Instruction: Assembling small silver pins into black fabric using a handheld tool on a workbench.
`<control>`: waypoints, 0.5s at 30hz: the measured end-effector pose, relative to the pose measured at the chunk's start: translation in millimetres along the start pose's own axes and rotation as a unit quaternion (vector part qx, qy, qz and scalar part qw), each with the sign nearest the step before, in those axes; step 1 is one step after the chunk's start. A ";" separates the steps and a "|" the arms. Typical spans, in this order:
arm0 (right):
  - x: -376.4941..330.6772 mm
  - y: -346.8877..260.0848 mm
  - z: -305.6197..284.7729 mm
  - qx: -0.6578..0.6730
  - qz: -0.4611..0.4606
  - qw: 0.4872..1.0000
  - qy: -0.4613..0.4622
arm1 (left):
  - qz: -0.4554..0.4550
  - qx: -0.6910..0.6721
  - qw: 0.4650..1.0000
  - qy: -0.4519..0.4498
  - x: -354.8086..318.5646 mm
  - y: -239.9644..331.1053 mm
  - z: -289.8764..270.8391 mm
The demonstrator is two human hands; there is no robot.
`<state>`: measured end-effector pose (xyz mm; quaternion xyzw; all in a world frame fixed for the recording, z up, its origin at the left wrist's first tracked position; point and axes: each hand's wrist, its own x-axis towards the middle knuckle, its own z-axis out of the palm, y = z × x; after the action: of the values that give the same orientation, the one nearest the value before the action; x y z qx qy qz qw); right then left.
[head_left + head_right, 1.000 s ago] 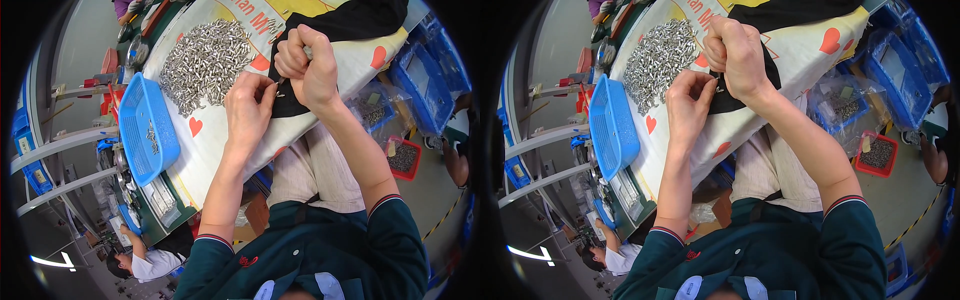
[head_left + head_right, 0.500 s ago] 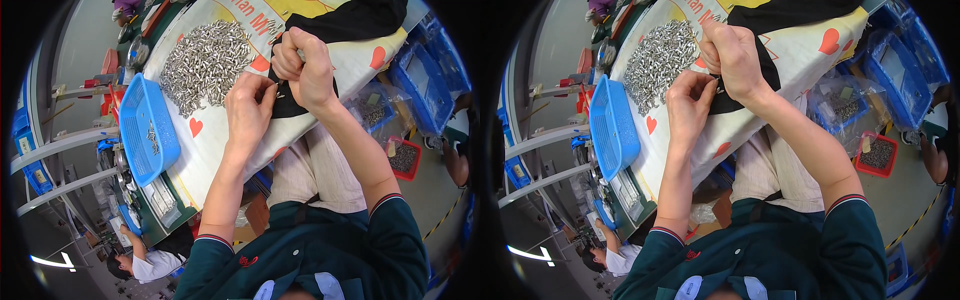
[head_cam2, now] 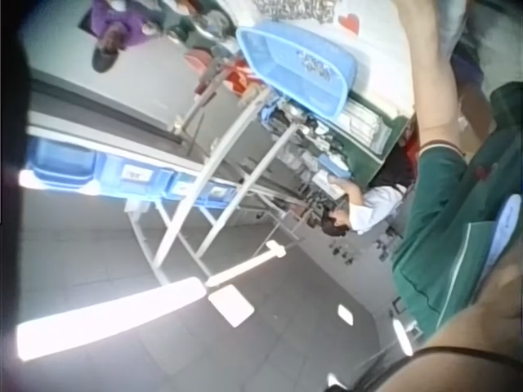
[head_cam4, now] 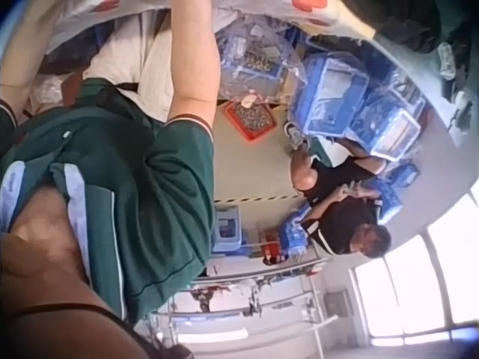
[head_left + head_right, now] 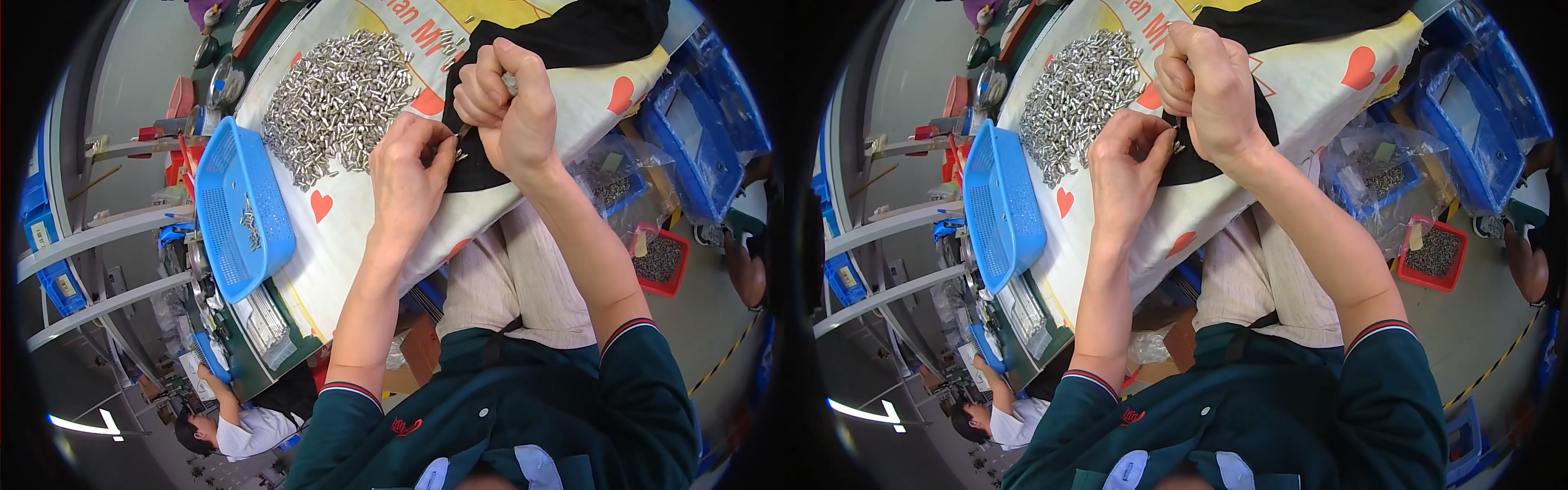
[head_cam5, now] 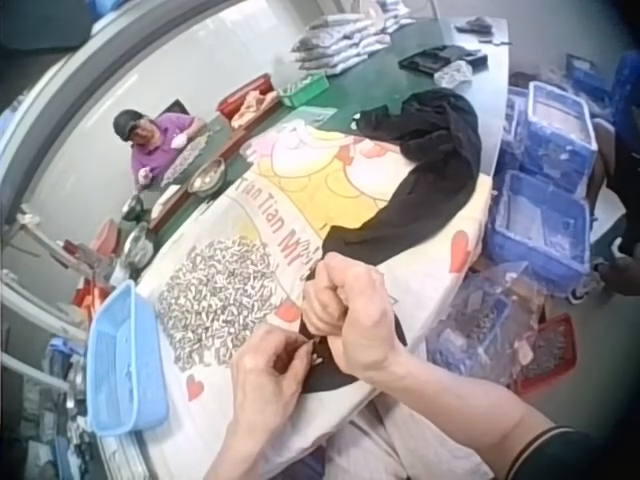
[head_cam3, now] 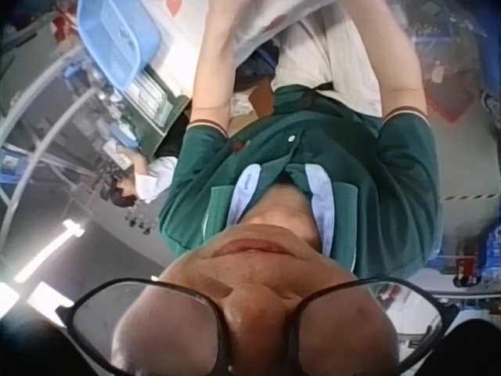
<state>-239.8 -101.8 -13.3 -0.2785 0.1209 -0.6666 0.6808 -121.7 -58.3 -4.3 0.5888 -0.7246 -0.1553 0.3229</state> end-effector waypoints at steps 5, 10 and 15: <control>-0.5 0.4 1.2 -0.003 0.001 1.000 0.004 | 0.007 0.008 1.000 0.002 -0.2 -0.8 -0.2; -0.4 0.7 0.9 -0.008 0.002 1.000 -0.001 | 0.022 0.010 1.000 0.006 0.0 -2.1 1.3; -1.9 -0.9 5.8 -0.057 0.014 0.998 -0.011 | 0.028 0.011 1.000 0.003 0.7 -3.1 1.2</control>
<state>-237.6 -98.6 -8.4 -0.3219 0.1552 -0.6461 0.6744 -120.2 -59.9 -6.9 0.5724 -0.7414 -0.1360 0.3228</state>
